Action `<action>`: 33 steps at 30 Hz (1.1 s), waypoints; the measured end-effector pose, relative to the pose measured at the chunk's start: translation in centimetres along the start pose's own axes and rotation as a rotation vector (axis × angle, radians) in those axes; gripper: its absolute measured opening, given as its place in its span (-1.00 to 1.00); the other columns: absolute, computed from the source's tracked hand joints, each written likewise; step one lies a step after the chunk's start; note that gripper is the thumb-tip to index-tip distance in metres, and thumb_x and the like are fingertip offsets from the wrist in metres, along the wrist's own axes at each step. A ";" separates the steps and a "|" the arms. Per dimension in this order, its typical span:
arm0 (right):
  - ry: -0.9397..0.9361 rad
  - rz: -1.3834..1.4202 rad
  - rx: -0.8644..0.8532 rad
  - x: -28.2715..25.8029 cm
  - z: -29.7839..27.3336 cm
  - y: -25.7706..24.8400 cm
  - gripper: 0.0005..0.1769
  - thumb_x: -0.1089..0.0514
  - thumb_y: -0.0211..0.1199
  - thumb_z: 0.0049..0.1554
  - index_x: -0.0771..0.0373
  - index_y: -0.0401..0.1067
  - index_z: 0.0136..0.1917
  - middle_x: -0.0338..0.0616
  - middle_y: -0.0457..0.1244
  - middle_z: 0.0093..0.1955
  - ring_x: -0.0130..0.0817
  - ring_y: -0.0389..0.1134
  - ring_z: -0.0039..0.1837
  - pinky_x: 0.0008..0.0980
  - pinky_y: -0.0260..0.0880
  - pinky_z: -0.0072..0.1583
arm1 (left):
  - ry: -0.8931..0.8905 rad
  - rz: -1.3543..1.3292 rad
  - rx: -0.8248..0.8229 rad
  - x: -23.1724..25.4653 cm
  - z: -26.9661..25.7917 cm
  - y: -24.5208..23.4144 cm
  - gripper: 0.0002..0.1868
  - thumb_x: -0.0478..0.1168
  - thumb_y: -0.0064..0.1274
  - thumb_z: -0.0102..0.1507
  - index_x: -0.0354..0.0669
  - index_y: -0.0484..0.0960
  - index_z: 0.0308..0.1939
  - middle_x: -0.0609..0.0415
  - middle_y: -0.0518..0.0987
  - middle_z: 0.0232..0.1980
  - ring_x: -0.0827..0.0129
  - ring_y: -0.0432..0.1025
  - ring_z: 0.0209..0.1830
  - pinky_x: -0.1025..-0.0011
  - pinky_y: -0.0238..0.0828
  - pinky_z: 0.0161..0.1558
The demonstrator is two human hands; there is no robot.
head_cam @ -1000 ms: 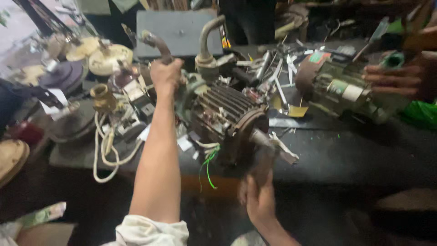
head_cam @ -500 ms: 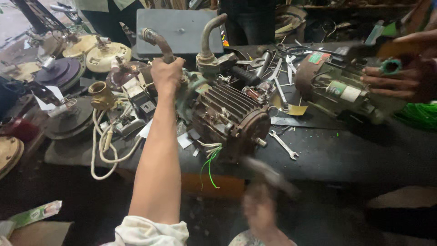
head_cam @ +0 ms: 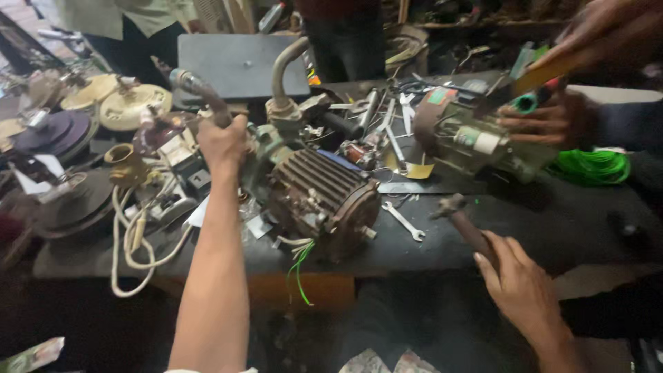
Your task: The person works on an electrical motor on a cluttered workbench, using a wrench to tighten bolts and then wrapping electrical wires with green tape. The person handles the motor and wires directly while another person works nearby.
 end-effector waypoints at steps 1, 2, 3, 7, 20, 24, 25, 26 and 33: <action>0.009 -0.092 -0.052 -0.2 1.1 -0.3 -0.47 -0.05 0.20 0.16 0.14 0.37 0.36 -0.01 0.36 0.10 0.00 0.44 0.05 -0.08 0.46 0.05 | -0.039 0.003 -0.021 -0.2 -0.2 -0.1 -0.55 0.01 0.25 0.09 -0.41 0.61 -0.36 -0.15 0.64 -0.40 0.06 0.57 -0.36 0.15 0.49 -0.16; 0.020 -0.183 -0.105 -0.3 2.0 -0.5 -0.47 -0.06 0.22 0.15 0.11 0.38 0.36 -0.05 0.36 0.12 -0.02 0.44 0.08 -0.08 0.46 0.08 | -0.078 0.006 -0.042 -0.4 -0.4 -0.2 -0.56 0.01 0.23 0.10 -0.41 0.60 -0.37 -0.15 0.63 -0.40 0.07 0.57 -0.38 0.16 0.49 -0.17; 0.027 -0.271 -0.154 -0.3 2.8 -0.5 -0.46 -0.06 0.23 0.14 0.07 0.38 0.37 -0.08 0.35 0.13 -0.04 0.43 0.11 -0.08 0.46 0.11 | -0.092 -0.019 -0.063 -0.4 -0.5 -0.3 -0.57 0.00 0.23 0.11 -0.40 0.61 -0.37 -0.14 0.63 -0.41 0.07 0.56 -0.39 0.16 0.49 -0.19; -0.294 -0.182 0.188 -2.7 4.7 -1.1 -0.58 -0.04 0.28 0.10 0.16 0.52 0.18 -0.03 0.37 0.12 -0.04 0.38 0.21 -0.07 0.39 0.23 | 0.023 -0.087 -0.068 0.1 -1.0 -0.7 -0.64 -0.05 0.23 0.15 -0.36 0.66 -0.33 -0.09 0.64 -0.40 0.12 0.55 -0.38 0.20 0.46 -0.19; -0.464 0.230 0.008 -15.7 2.4 4.7 -0.68 -0.06 0.29 0.15 0.26 0.46 -0.12 -0.06 0.36 -0.25 -0.03 0.40 -0.15 -0.05 0.39 -0.15 | 0.144 -0.149 -0.165 1.0 -3.0 -2.3 -0.72 -0.13 0.17 0.36 -0.32 0.64 -0.29 0.04 0.55 -0.40 0.32 0.39 -0.42 0.31 0.32 -0.22; -0.442 0.211 0.042 -16.3 2.4 4.4 -0.71 -0.02 0.27 0.16 0.25 0.43 -0.16 -0.06 0.36 -0.29 -0.02 0.40 -0.19 -0.04 0.37 -0.19 | 0.127 -0.270 -0.197 1.3 -3.4 -2.5 -0.80 -0.15 0.13 0.34 -0.23 0.72 -0.13 0.16 0.60 -0.33 0.44 0.42 -0.36 0.40 0.35 -0.21; -0.443 0.207 0.036 -16.2 2.4 4.6 -0.72 -0.02 0.26 0.18 0.25 0.43 -0.17 -0.06 0.36 -0.29 -0.02 0.40 -0.20 -0.03 0.37 -0.19 | 0.131 -0.277 -0.202 1.2 -3.5 -2.5 -0.80 -0.16 0.13 0.35 -0.23 0.72 -0.12 0.16 0.60 -0.33 0.46 0.42 -0.37 0.41 0.34 -0.22; -0.444 0.204 0.030 -16.1 2.4 4.9 -0.72 -0.01 0.26 0.19 0.25 0.42 -0.17 -0.06 0.36 -0.29 -0.02 0.40 -0.22 -0.03 0.37 -0.20 | 0.135 -0.283 -0.207 1.0 -3.5 -2.3 -0.80 -0.16 0.13 0.35 -0.23 0.72 -0.11 0.17 0.59 -0.33 0.47 0.41 -0.37 0.42 0.33 -0.22; -0.497 0.131 0.392 -14.6 1.7 9.3 -0.65 -0.02 0.20 0.23 0.34 0.51 -0.04 0.11 0.33 -0.37 0.12 0.35 -0.29 0.10 0.31 -0.25 | 0.257 0.072 0.050 -3.2 -2.6 -0.8 -0.60 -0.01 0.27 0.33 -0.32 0.68 -0.03 -0.26 0.56 0.00 -0.10 0.42 0.02 0.09 0.31 0.09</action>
Point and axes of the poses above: each hand's wrist, its own z-axis towards the middle knuckle, its own y-axis out of the palm, x = y × z, the point moved 4 cm from there along z, towards the middle knuckle
